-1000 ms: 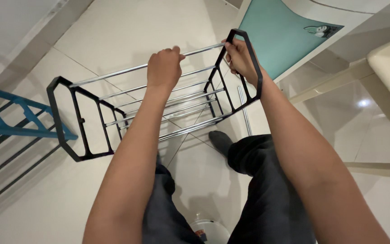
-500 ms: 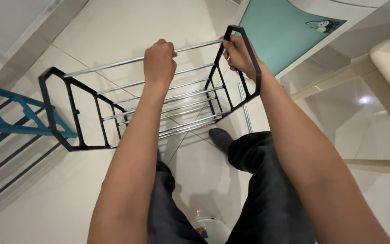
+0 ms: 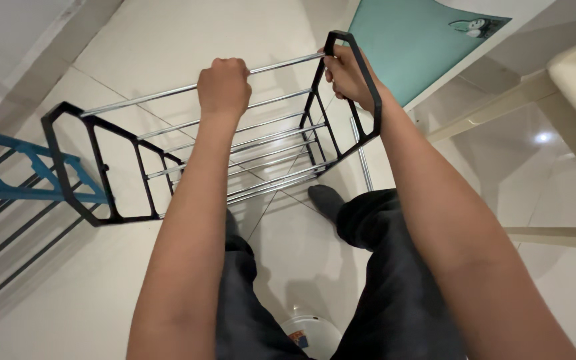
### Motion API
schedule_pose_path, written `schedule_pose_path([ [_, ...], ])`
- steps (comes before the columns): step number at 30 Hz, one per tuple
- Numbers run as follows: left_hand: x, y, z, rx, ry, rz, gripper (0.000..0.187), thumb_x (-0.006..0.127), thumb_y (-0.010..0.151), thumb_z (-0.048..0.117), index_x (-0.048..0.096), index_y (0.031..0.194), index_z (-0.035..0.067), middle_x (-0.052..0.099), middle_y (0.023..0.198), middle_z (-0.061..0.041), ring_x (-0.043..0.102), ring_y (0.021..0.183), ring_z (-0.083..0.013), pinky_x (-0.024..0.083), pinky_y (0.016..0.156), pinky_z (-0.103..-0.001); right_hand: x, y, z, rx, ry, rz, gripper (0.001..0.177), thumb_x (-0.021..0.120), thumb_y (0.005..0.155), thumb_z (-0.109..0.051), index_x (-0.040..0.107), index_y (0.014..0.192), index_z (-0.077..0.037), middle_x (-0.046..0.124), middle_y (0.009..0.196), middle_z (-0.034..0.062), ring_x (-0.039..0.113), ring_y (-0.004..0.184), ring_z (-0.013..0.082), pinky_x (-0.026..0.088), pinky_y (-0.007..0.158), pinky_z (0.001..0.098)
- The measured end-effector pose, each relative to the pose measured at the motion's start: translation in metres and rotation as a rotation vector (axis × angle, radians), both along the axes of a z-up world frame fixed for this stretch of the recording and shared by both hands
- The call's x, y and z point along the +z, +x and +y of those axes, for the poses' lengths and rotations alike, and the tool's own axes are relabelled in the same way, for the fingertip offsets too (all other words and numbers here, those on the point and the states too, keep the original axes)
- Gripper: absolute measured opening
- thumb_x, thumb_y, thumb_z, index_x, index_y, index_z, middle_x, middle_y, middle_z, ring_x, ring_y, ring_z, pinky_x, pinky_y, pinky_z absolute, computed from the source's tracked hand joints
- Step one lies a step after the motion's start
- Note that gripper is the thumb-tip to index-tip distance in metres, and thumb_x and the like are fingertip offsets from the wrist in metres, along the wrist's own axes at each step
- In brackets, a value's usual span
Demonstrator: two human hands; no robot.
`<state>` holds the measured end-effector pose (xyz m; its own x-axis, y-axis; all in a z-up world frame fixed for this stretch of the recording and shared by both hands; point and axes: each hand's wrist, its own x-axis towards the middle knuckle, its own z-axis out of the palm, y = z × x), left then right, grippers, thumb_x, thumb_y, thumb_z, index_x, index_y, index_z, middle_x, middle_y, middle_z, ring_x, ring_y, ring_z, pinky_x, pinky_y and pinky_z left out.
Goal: The person assembles a metal dish rack by inserting horizontal rods into the side frames. They repeatedly insert and remove rods, adjusting their positions within the frame slots. The person works on the floor, handling the rack components by hand.
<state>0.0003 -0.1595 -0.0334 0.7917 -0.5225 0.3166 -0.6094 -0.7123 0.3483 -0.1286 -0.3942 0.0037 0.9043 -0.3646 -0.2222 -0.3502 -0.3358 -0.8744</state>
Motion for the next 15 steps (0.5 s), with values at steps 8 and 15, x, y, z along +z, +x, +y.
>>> schedule_pose_path([
  [8,0.018,0.001,0.018,-0.141,-0.052,0.021,0.012,0.063,0.090,0.003,0.073,0.087,0.007,0.074,0.086,-0.012,0.070,0.081,-0.0342,0.053,0.072,-0.049,0.001,-0.007,-0.006,0.034,-0.004,-0.024,0.035,0.044,0.110,-0.020,0.058,0.136,-0.002,0.057,0.072,0.0024,0.049,0.049,0.0088,0.045,0.046,0.0287],
  [15,0.060,-0.025,0.017,-0.275,-0.340,-0.312,0.003,0.067,0.101,0.002,0.067,0.099,0.004,0.066,0.091,-0.011,0.064,0.080,-0.0324,0.044,0.068,-0.046,0.006,-0.008,-0.002,0.007,-0.008,-0.021,0.037,0.050,0.108,-0.025,0.060,0.137,-0.004,0.060,0.071,0.0023,0.053,0.050,0.0084,0.047,0.048,0.0286],
])
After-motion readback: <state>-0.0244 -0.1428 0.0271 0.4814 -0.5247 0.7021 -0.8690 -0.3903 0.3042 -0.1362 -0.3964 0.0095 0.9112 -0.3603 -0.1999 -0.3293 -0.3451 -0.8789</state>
